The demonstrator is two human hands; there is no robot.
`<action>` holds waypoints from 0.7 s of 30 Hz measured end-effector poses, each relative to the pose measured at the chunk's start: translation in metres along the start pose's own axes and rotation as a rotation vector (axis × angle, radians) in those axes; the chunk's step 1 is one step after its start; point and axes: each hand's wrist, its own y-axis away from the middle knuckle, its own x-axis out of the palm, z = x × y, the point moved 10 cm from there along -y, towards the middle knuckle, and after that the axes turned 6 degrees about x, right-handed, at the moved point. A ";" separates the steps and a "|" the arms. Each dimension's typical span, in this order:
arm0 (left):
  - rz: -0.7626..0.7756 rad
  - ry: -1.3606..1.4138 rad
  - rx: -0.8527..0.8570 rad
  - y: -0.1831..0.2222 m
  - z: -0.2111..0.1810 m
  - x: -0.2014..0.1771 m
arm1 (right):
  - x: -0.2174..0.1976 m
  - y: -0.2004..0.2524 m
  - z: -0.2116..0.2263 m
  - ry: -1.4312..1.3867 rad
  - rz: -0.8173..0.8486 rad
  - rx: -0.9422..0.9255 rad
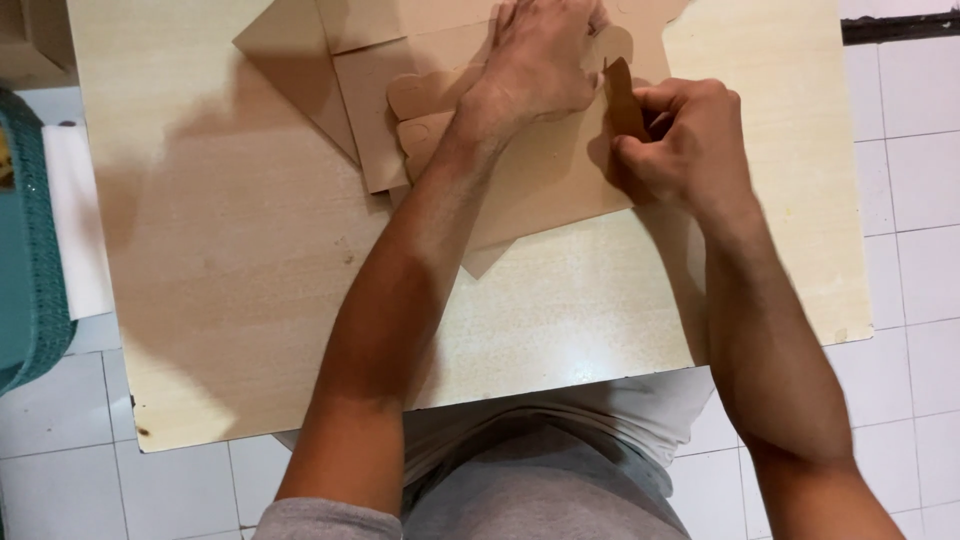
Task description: Folding flat cardboard templates into boxes at a table.
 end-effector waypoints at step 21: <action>-0.137 0.261 0.039 -0.007 0.010 -0.007 | 0.038 0.072 0.074 0.484 -0.322 -0.480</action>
